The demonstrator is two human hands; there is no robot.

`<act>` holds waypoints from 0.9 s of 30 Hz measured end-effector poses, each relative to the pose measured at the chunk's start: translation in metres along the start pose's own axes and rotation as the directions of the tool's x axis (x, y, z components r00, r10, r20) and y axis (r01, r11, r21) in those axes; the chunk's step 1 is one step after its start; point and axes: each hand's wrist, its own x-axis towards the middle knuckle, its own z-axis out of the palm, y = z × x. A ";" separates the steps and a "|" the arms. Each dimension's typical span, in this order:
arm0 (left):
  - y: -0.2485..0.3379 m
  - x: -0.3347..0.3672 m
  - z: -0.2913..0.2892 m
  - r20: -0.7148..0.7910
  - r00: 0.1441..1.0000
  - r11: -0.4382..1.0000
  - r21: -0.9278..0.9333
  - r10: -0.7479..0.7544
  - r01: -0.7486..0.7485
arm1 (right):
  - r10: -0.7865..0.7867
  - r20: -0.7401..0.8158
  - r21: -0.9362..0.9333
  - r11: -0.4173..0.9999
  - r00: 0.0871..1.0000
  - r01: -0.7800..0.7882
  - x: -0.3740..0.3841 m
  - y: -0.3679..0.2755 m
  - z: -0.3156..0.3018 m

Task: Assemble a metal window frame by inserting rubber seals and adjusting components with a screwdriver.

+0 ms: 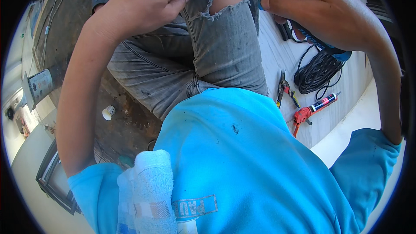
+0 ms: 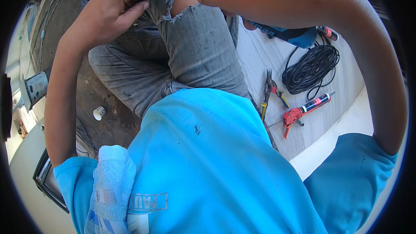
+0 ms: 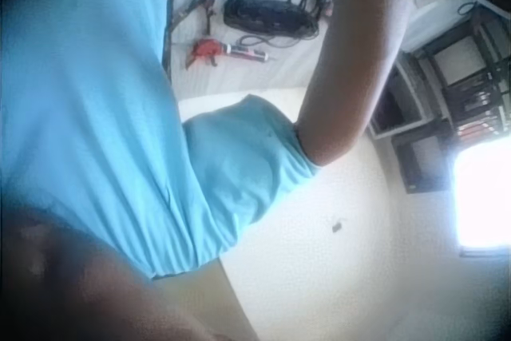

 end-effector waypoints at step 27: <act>-0.015 -0.017 0.065 -0.631 0.765 0.951 -0.298 -0.129 -0.086 | 0.014 -0.741 0.244 0.937 0.671 0.250 0.190 0.265 0.290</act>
